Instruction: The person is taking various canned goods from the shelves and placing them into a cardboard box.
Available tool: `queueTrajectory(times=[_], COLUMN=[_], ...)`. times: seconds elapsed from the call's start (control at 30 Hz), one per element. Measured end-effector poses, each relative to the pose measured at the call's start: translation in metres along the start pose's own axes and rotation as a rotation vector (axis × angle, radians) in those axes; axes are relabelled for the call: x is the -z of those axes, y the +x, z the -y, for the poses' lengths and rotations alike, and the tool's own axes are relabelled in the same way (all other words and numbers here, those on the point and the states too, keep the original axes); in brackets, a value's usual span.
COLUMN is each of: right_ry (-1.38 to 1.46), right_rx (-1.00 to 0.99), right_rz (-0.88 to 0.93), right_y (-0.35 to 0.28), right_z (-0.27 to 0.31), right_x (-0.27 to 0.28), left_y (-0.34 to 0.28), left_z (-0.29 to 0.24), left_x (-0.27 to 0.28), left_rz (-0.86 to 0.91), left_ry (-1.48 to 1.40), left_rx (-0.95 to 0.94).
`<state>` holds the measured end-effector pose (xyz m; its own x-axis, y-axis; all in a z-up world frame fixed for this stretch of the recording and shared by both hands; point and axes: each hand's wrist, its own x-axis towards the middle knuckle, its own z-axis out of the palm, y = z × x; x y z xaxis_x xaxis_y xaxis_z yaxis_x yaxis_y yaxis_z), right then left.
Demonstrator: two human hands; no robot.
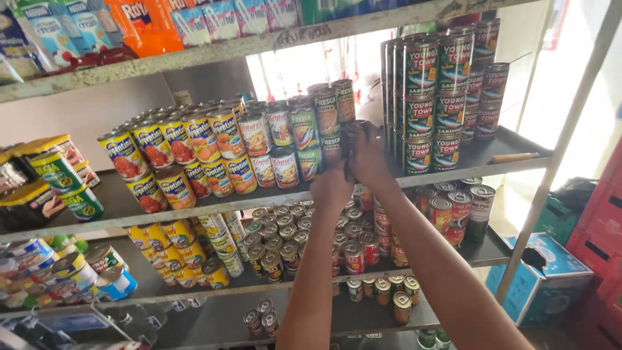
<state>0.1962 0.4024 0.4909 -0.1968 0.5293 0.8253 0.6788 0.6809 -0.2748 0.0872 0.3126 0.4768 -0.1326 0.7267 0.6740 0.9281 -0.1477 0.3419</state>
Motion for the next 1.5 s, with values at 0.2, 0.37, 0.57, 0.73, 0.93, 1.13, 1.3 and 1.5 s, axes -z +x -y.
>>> queueTrajectory(times=[0.2, 0.37, 0.57, 0.73, 0.93, 1.13, 1.3, 1.5], right_ry=[0.112, 0.139, 0.403, 0.616, 0.462, 0.658, 1.229, 1.292], right_rx=[-0.018, 0.12, 0.104, 0.024, 0.193, -0.276, -1.069, -1.533], right_rz=[-0.154, -0.215, -0.217, -0.11, 0.041, 0.54, 0.681, 0.706], right_y=[-0.016, -0.031, -0.06, -0.089, -0.156, -0.293, -0.437, -0.56], right_z=[0.025, 0.037, 0.068, 0.102, 0.124, 0.075, 0.021, 0.02], right_x=[0.034, 0.06, 0.113, 0.153, 0.163, 0.066, -0.014, -0.047], left_y=[-0.007, -0.006, -0.017, -0.052, -0.141, -0.27, -0.393, -0.522], left_z=[-0.012, -0.019, -0.03, -0.031, 0.012, 0.088, 0.143, 0.185], left_x=[0.019, 0.028, 0.049, 0.06, 0.051, -0.026, -0.084, -0.134], left_rz=[0.0, -0.038, -0.191, -0.298, -0.063, 0.181, 0.509, 0.728], left_ry=[-0.054, -0.125, -0.317, -0.48, -0.797, -0.716, -0.922, -1.278], left_rx=[0.034, 0.038, -0.064, -0.133, -0.036, -0.157, 0.26, 0.869])
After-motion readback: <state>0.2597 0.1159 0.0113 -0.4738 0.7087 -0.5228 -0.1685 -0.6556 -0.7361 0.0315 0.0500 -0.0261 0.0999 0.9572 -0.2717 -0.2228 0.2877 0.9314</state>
